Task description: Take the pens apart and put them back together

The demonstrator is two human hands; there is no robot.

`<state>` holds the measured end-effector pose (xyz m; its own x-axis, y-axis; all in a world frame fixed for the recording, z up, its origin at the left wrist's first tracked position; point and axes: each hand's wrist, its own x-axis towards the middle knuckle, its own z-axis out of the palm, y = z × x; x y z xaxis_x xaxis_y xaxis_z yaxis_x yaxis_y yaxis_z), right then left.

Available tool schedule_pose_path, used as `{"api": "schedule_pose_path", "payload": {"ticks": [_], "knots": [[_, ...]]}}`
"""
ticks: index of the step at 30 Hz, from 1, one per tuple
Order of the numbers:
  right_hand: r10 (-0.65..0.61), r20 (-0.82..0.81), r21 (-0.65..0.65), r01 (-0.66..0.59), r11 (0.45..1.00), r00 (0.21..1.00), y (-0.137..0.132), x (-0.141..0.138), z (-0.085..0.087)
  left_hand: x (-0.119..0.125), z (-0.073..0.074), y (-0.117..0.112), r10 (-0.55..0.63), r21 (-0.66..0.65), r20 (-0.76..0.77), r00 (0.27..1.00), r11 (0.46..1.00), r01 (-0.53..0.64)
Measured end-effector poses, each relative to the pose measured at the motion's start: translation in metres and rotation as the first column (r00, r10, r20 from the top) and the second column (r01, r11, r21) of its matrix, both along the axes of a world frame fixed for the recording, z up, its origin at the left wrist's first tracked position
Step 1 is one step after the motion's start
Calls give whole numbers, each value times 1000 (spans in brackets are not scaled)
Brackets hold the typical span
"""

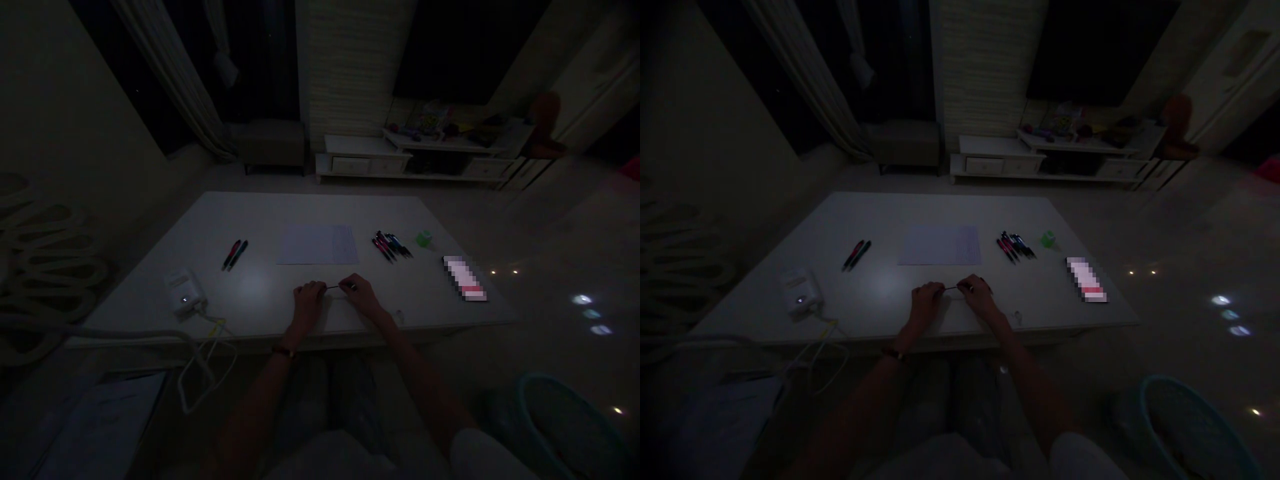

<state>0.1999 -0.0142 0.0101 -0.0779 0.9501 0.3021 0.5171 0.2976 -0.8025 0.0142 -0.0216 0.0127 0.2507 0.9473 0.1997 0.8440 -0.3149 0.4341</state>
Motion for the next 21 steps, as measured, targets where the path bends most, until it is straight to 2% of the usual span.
{"api": "schedule_pose_path", "payload": {"ticks": [3, 16, 21], "knots": [[-27, -12, 16, 27, 999, 1000, 0, 2, -1, 0, 0, 0, 9, 13, 7, 1000, 1000, -9], [-4, -46, -21, 3, 1000, 999, 2, -3, -5, 0, -1, 0, 7, 17, 1, 1000, 1000, -8], [-67, -76, -18, 66, 998, 995, 0, -1, -6, -1, -4, 0, 31, 24, 13, 999, 999, -31]]}}
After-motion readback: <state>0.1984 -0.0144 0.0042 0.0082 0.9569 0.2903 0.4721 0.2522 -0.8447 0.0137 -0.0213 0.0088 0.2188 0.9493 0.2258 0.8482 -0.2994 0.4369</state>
